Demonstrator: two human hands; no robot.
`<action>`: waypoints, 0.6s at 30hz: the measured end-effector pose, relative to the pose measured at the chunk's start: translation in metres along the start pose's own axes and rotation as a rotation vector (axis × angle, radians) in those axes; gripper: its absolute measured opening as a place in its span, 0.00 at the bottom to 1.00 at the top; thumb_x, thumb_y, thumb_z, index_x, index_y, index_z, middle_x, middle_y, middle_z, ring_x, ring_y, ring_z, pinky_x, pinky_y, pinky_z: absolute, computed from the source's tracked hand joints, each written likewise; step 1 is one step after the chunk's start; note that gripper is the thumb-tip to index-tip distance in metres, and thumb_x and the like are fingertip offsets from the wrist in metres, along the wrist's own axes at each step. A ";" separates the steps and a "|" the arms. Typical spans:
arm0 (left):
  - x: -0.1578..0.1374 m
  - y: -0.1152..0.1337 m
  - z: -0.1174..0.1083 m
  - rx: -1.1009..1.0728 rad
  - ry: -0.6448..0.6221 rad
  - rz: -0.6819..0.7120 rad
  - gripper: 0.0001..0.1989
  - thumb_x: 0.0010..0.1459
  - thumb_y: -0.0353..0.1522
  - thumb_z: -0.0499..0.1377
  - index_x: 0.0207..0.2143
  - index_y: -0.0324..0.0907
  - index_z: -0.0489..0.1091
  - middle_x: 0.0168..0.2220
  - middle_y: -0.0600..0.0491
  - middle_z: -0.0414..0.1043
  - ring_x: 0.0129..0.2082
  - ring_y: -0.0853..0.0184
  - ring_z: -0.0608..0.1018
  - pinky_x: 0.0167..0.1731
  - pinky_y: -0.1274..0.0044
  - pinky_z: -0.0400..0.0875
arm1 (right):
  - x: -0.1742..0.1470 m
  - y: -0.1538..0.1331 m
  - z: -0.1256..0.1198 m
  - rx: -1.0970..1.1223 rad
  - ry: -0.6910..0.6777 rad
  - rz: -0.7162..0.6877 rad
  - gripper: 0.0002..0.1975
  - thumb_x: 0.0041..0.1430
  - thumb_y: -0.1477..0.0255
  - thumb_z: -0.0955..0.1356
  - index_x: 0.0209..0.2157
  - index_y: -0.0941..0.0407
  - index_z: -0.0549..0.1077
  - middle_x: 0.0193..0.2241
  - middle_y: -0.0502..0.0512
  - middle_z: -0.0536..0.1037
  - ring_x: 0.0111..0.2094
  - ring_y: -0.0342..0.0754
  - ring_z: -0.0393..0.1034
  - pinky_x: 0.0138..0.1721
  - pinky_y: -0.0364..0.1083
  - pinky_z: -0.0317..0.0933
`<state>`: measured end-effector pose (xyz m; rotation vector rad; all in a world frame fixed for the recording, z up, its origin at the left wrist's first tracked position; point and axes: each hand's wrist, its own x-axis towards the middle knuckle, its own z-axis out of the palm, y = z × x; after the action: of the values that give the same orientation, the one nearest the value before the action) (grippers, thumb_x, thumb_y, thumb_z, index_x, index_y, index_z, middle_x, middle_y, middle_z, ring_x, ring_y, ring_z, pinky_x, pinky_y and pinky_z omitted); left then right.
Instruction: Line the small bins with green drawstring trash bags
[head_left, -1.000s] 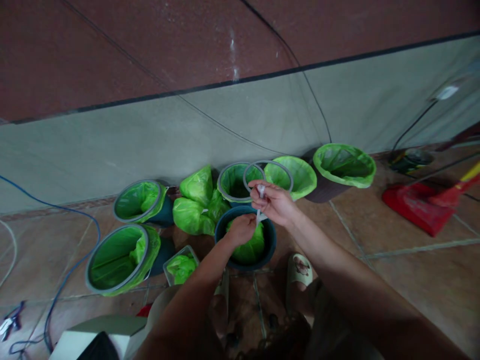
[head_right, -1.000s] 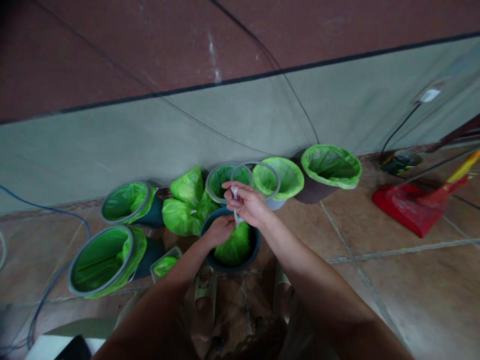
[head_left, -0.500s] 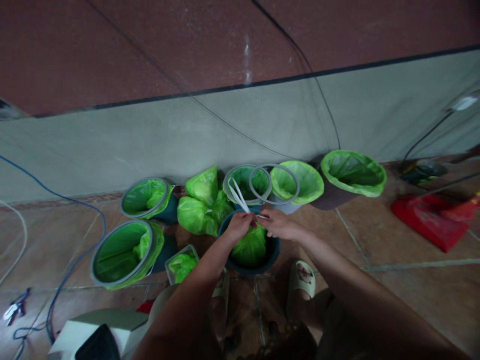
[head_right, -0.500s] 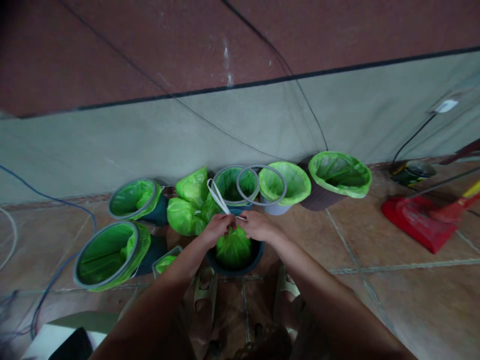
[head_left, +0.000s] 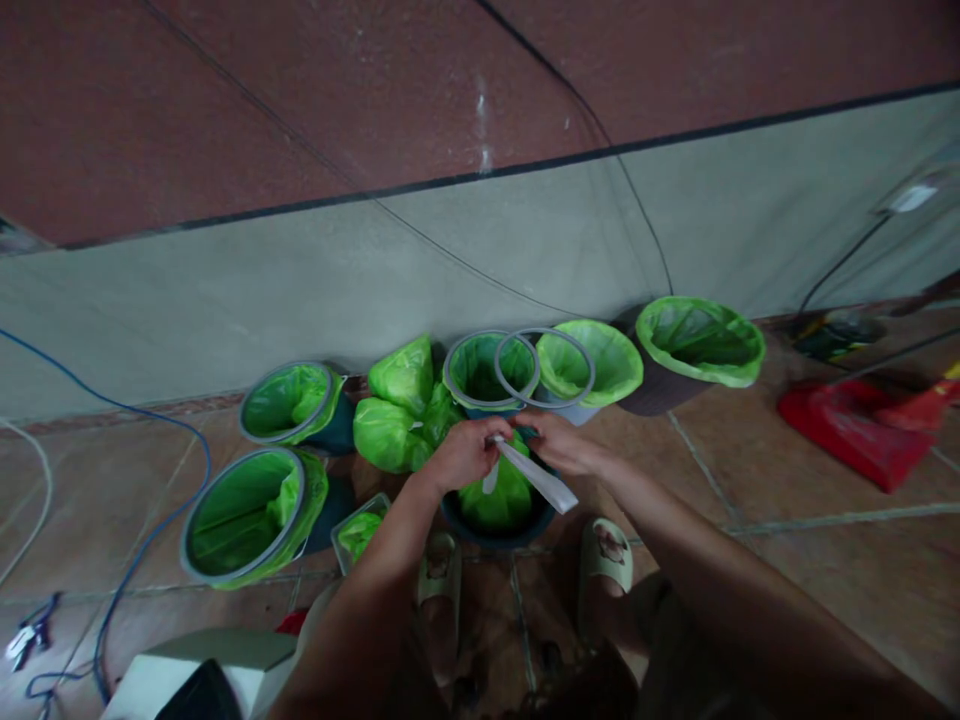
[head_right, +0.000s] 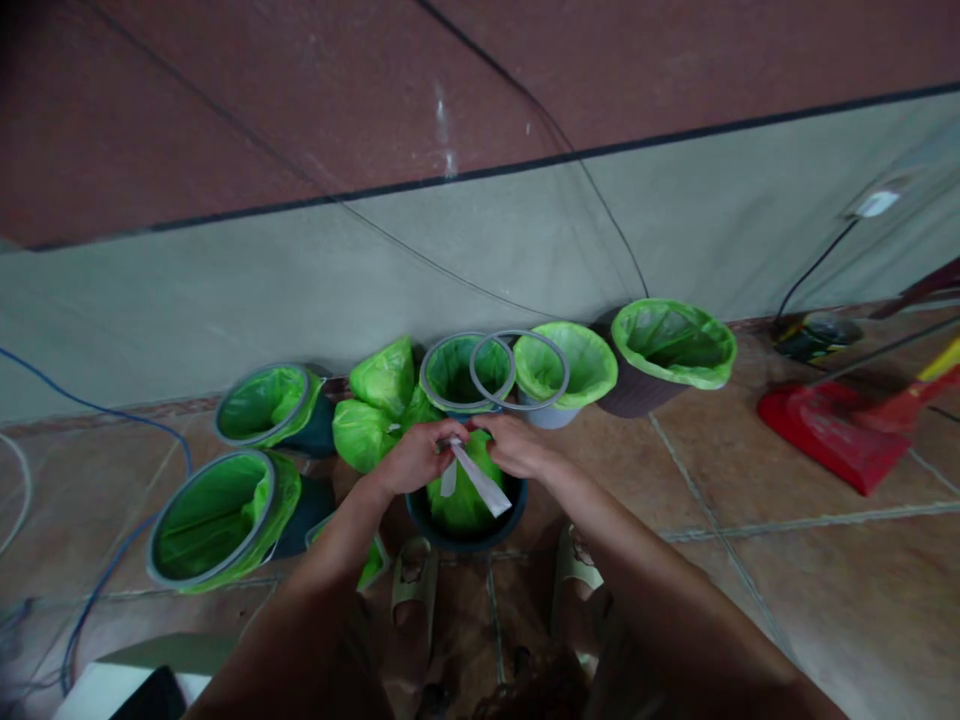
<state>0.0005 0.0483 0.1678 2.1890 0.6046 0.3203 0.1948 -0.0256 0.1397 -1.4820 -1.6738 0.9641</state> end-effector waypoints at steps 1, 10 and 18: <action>-0.001 0.003 -0.001 0.060 0.006 0.005 0.12 0.54 0.25 0.55 0.38 0.42 0.74 0.30 0.55 0.74 0.30 0.69 0.74 0.34 0.79 0.66 | 0.004 -0.001 0.005 0.015 0.010 0.000 0.08 0.51 0.77 0.65 0.30 0.55 0.76 0.30 0.52 0.77 0.34 0.48 0.69 0.39 0.46 0.60; -0.005 -0.001 0.005 0.292 0.268 0.088 0.14 0.61 0.25 0.53 0.42 0.45 0.76 0.44 0.49 0.77 0.46 0.64 0.78 0.49 0.74 0.71 | 0.014 -0.017 0.019 0.489 -0.015 0.039 0.07 0.50 0.71 0.67 0.32 0.56 0.75 0.27 0.48 0.73 0.30 0.43 0.63 0.35 0.43 0.59; -0.004 -0.005 0.006 0.169 0.483 0.175 0.10 0.62 0.30 0.59 0.41 0.47 0.79 0.46 0.51 0.77 0.45 0.67 0.79 0.49 0.74 0.74 | 0.014 -0.014 0.019 0.514 0.064 0.180 0.12 0.51 0.62 0.69 0.30 0.58 0.75 0.24 0.48 0.71 0.25 0.41 0.58 0.30 0.42 0.54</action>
<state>-0.0025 0.0449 0.1600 2.3431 0.7194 0.9385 0.1699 -0.0142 0.1432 -1.3039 -1.1412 1.3115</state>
